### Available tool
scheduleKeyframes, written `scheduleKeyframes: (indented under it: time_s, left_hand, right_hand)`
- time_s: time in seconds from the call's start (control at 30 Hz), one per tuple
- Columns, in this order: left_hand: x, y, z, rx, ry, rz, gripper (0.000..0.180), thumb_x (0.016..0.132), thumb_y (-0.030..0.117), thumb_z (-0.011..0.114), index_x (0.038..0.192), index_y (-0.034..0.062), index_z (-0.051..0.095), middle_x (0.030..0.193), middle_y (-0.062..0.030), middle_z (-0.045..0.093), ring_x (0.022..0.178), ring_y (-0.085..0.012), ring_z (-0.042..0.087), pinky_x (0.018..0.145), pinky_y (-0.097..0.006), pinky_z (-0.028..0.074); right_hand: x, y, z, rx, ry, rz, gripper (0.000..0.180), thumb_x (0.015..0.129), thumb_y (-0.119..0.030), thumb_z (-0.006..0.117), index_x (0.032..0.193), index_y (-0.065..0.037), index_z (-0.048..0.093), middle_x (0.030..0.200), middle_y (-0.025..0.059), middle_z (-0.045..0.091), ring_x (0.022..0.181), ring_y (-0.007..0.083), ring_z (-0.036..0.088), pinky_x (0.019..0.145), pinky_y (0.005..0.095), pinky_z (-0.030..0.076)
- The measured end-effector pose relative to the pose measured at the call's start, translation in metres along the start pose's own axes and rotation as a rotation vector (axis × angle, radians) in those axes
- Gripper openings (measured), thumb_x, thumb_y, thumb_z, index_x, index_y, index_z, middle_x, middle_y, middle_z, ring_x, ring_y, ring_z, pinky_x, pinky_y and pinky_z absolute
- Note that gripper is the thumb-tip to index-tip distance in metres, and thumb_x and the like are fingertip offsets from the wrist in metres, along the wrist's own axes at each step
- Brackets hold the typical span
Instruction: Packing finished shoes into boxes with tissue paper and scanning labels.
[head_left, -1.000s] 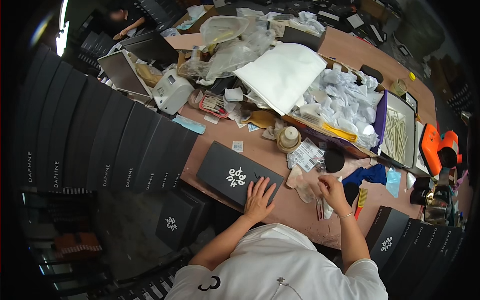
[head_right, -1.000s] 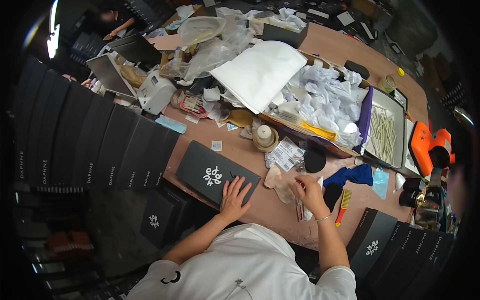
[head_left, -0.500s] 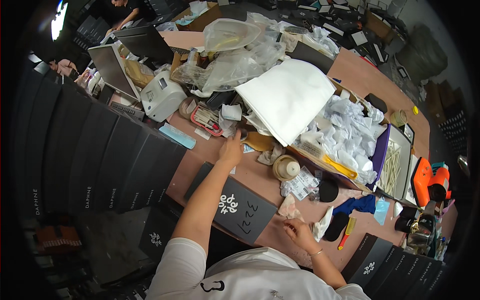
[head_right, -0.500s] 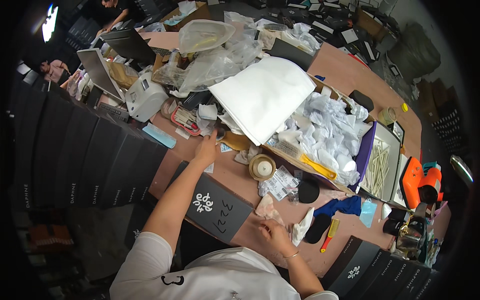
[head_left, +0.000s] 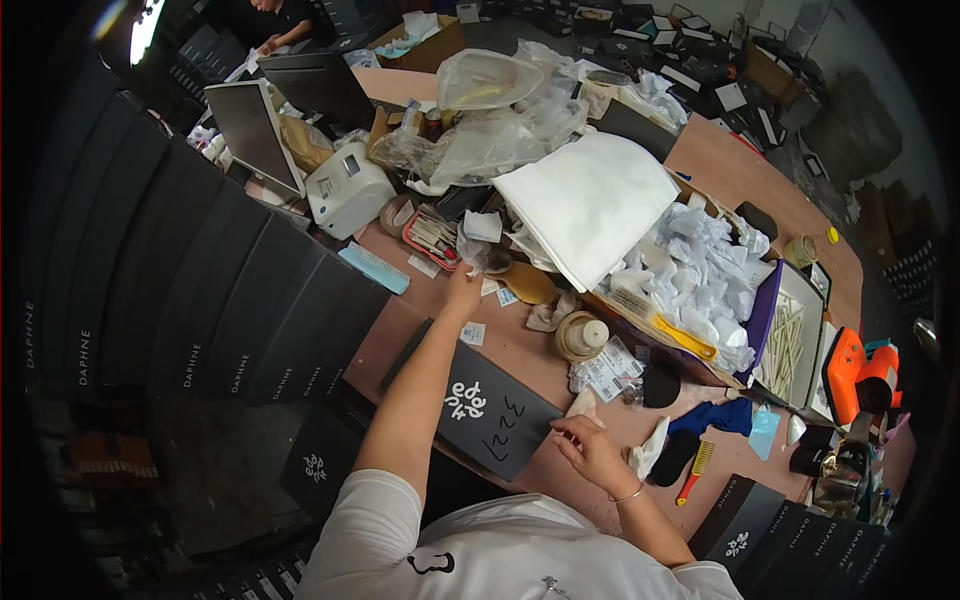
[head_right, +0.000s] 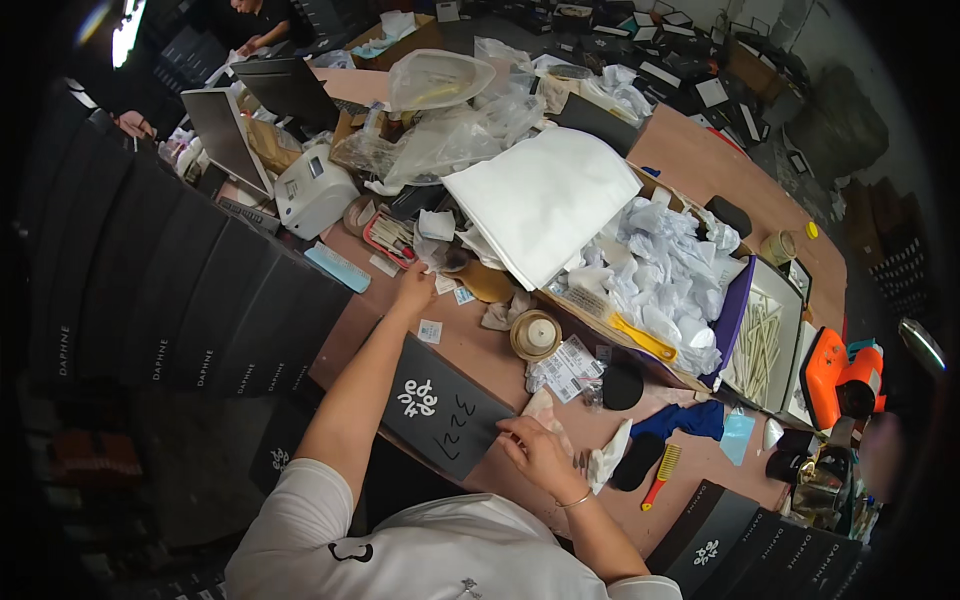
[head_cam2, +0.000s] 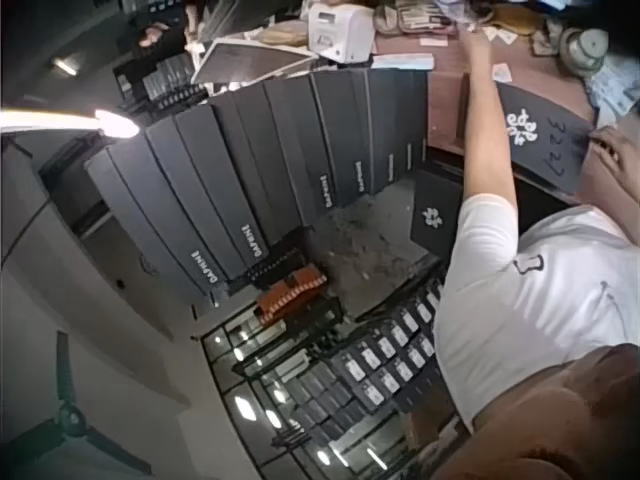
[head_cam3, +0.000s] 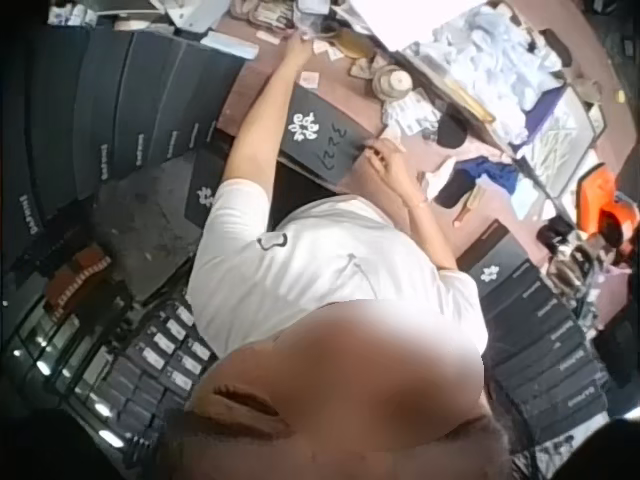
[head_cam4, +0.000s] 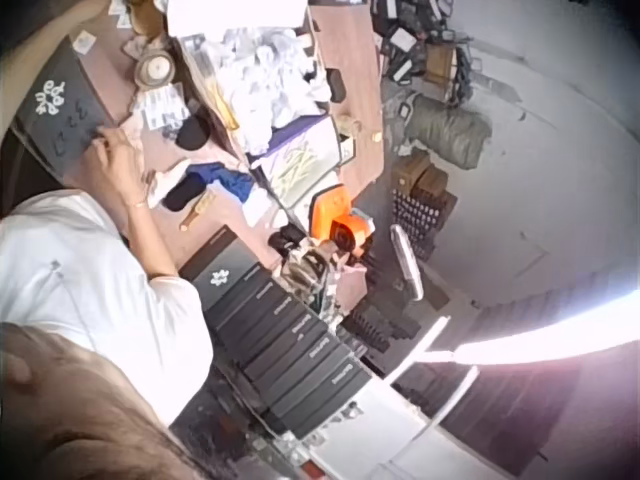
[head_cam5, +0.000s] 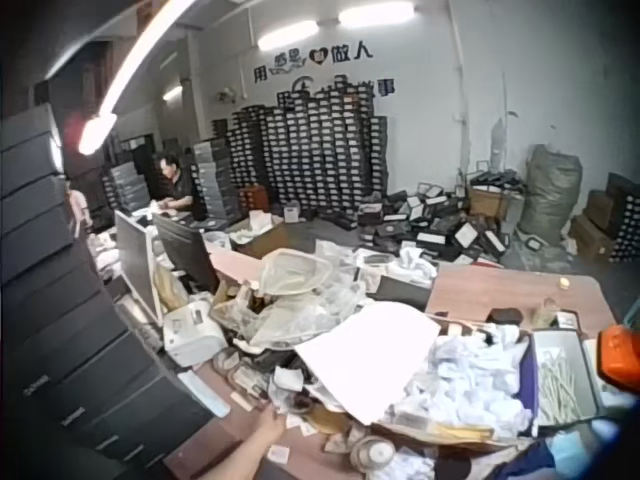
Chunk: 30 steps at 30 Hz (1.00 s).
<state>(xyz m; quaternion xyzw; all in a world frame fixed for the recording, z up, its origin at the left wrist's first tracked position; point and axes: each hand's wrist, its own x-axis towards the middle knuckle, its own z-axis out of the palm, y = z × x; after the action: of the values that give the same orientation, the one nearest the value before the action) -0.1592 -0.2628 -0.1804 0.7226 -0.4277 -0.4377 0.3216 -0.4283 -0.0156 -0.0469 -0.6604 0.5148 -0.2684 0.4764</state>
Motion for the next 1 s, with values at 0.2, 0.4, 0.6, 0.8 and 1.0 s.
scheduleKeyframes:
  time_s: [0.2,0.4,0.6,0.8,1.0]
  left_hand:
    - [0.022,0.005,0.041,-0.258,0.035,-0.244,0.044,0.094,0.025,0.058,0.132,0.0061,0.046,0.111,-0.0144,0.059,0.091,-0.0236,0.061,0.064,-0.036,0.054]
    - [0.041,-0.024,0.048,-0.156,0.033,-0.254,0.026,0.087,0.022,0.066,0.105,0.0034,0.062,0.084,-0.0091,0.064,0.063,-0.0165,0.060,0.048,-0.029,0.047]
    - [-0.015,-0.007,0.041,-0.618,0.207,0.055,0.015,0.088,0.011,0.066,0.093,-0.0004,0.058,0.076,-0.0060,0.064,0.062,-0.0111,0.059,0.058,-0.027,0.048]
    - [-0.182,0.064,-0.046,-0.379,0.182,0.527,0.012,0.088,0.003,0.066,0.093,-0.0015,0.056,0.079,-0.0032,0.064,0.070,-0.0079,0.062,0.060,-0.023,0.050]
    - [-0.295,0.064,-0.049,-0.451,-0.226,0.443,0.015,0.090,0.002,0.065,0.102,-0.0017,0.056,0.095,-0.0060,0.062,0.084,-0.0080,0.061,0.073,-0.021,0.051]
  right_hand:
    - [-0.061,0.010,0.011,-0.008,-0.056,0.056,0.024,0.088,-0.015,0.064,0.107,0.000,0.064,0.100,0.0174,0.065,0.084,0.0334,0.065,0.077,0.0374,0.052]
    - [-0.061,0.007,0.003,-0.001,-0.112,0.276,0.025,0.089,-0.014,0.064,0.110,0.000,0.064,0.101,0.0153,0.065,0.080,0.0260,0.066,0.071,0.0334,0.053]
    - [-0.008,-0.007,-0.003,-0.040,-0.041,0.074,0.027,0.088,-0.013,0.066,0.111,-0.001,0.064,0.102,0.0144,0.064,0.080,0.0270,0.065,0.072,0.0317,0.053]
    - [0.048,-0.060,0.001,-0.250,0.241,-0.379,0.067,0.079,-0.024,0.077,0.135,-0.005,0.047,0.136,0.0220,0.044,0.124,0.0382,0.044,0.103,0.0431,0.037]
    - [0.030,-0.051,0.036,0.180,0.074,-0.252,0.071,0.088,-0.025,0.068,0.146,-0.003,0.034,0.140,0.0225,0.045,0.129,0.0337,0.045,0.107,0.0411,0.035]
